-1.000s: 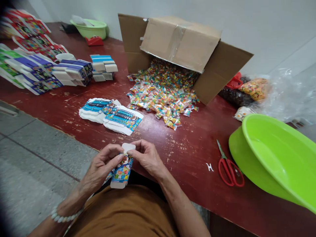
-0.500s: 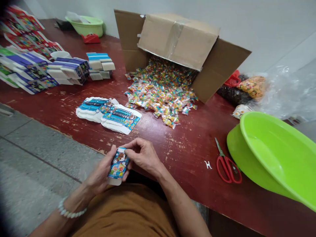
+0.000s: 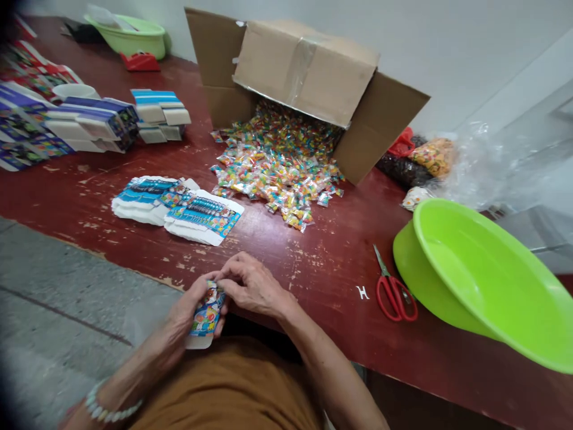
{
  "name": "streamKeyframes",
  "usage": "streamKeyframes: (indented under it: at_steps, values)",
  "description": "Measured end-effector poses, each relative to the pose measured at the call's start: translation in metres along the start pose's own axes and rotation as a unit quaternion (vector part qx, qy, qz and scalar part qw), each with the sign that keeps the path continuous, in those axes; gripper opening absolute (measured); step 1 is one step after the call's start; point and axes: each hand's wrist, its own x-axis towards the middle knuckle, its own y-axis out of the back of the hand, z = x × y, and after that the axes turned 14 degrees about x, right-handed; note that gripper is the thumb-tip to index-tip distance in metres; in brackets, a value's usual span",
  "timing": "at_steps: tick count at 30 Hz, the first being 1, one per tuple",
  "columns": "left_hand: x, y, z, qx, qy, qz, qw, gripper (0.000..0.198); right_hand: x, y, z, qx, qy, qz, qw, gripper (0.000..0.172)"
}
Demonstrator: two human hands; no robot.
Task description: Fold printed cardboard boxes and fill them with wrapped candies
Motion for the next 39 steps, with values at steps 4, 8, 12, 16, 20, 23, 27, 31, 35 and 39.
streamKeyframes:
  at_steps: [4,8,12,16,20,23,27,31,35,39]
  values:
    - [-0.015,0.009,-0.012,-0.025,0.042,-0.05,0.998,0.05,0.009,0.064,0.032,-0.172,-0.038,0.258,0.95,0.021]
    - [-0.025,0.047,-0.022,0.006,0.087,-0.019,0.996,0.046,0.015,0.112,0.057,-0.341,-0.166,0.312,0.871,0.035]
    - [-0.026,0.106,-0.027,0.23,0.041,-0.049,0.971,0.036,0.008,0.104,0.068,-0.352,-0.143,0.25,0.891,0.023]
    - [-0.033,0.14,-0.027,0.356,0.08,-0.148,0.919,0.04,-0.004,0.079,0.065,-0.28,-0.092,0.202,0.934,0.016]
    - [-0.035,0.121,-0.018,0.294,0.122,-0.08,0.945,0.058,-0.007,0.048,0.04,0.004,-0.137,0.187,0.973,0.021]
    - [-0.028,0.088,-0.004,0.21,0.08,-0.102,0.969,0.056,-0.006,0.018,0.012,0.176,-0.148,0.117,0.966,0.019]
    - [-0.019,0.053,0.011,0.197,-0.012,-0.104,0.975,0.045,-0.004,-0.01,-0.013,0.09,-0.04,0.035,0.995,0.008]
    - [-0.018,0.039,0.016,0.265,-0.055,-0.073,0.96,0.048,-0.002,-0.013,-0.02,-0.074,0.049,-0.012,0.996,0.013]
    - [-0.015,0.03,0.016,0.287,-0.112,-0.017,0.951,0.047,0.0,-0.015,-0.027,-0.092,0.058,-0.093,0.99,0.017]
    - [-0.012,0.023,0.015,0.199,-0.107,0.013,0.974,0.048,0.002,-0.015,-0.024,0.055,0.014,-0.007,0.998,0.024]
